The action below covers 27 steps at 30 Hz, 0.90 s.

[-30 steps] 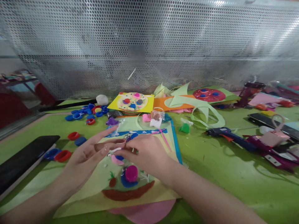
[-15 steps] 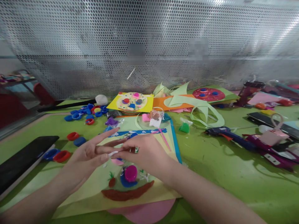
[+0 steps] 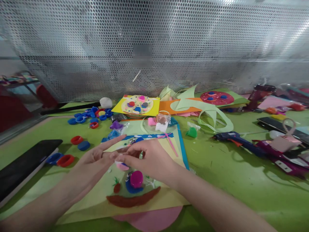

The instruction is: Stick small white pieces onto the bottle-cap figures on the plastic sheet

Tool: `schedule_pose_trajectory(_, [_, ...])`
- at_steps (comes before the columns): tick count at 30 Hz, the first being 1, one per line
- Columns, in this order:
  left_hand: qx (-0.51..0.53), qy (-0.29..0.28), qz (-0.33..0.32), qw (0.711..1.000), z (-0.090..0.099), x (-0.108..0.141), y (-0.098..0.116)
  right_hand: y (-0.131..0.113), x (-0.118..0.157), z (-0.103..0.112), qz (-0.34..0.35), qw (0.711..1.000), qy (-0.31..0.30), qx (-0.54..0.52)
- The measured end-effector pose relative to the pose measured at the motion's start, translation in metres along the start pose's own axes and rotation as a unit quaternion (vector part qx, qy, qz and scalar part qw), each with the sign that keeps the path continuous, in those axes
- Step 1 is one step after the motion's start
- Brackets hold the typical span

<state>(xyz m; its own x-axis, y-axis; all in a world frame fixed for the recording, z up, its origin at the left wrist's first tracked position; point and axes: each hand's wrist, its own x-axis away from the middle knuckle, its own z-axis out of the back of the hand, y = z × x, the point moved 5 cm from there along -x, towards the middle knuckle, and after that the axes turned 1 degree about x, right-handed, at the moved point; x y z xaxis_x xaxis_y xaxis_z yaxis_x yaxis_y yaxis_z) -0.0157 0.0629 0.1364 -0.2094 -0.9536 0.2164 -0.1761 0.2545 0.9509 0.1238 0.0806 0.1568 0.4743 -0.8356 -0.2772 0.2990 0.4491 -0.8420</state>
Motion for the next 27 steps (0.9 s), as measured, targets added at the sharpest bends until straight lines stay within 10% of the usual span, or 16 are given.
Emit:
schedule_pose_trajectory(21, [0.088, 0.035, 0.032, 0.995, -0.003, 0.001, 0.001, 0.011, -0.002, -0.005, -0.032, 0.999, -0.014, -0.04])
schedule_pose_trajectory(27, [0.095, -0.032, 0.03, 0.995, -0.005, -0.006, -0.007, -0.004, 0.0, 0.004, 0.118, 0.991, 0.023, 0.06])
